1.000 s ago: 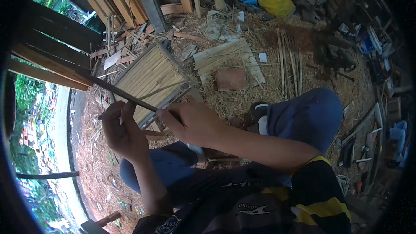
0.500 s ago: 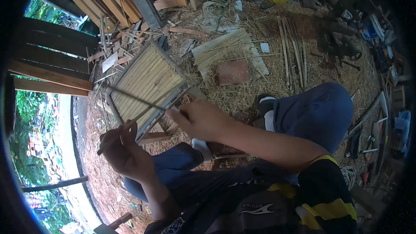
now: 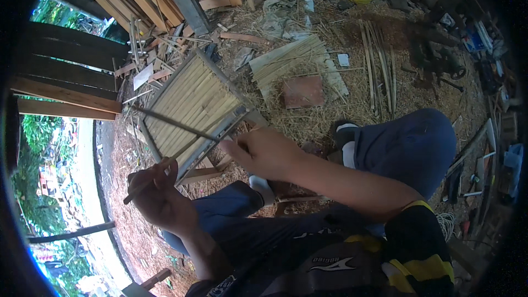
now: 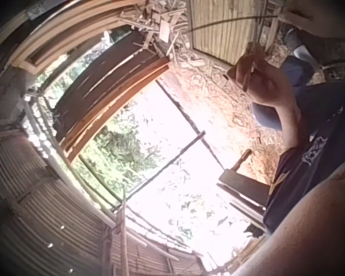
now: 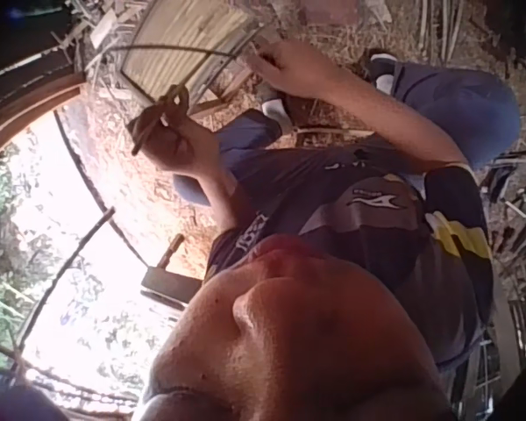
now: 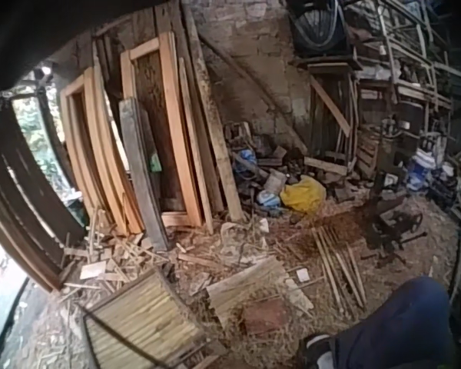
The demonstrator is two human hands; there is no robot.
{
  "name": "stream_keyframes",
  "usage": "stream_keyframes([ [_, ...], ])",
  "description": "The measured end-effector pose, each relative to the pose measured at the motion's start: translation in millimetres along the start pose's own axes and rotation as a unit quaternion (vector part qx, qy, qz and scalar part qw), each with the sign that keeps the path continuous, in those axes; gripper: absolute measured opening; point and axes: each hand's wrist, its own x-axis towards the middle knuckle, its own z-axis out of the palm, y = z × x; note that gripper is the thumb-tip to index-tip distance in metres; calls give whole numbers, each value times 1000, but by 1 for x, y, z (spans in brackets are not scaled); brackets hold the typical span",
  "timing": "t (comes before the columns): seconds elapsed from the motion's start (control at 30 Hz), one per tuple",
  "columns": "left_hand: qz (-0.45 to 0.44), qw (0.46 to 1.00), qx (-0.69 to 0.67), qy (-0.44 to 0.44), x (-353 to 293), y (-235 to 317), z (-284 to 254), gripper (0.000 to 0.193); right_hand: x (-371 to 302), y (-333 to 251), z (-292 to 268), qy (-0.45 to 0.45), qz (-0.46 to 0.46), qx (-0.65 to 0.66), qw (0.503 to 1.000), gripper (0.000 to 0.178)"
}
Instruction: Carving and smoothing a thin wooden stick using a large knife.
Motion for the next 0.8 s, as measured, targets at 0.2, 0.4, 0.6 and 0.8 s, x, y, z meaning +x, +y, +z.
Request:
stream_keyframes([
  [0.2, 2, 1000, 13, -19, 0, -1, -5, 12, 1, -2, -5, 1, -13, -15, 1000, 55],
  [0.4, 45, 992, 66, -96, 7, -5, -15, 10, 2, -3, -10, -17, -8, -41, 999, 64],
  [0.6, 89, 989, 66, -102, 10, -9, -16, 18, -2, -8, -16, -13, -34, -64, 997, 58],
  [0.8, 115, 978, 92, -145, 17, -9, -24, 20, -2, -14, -17, -18, -38, -57, 997, 56],
])
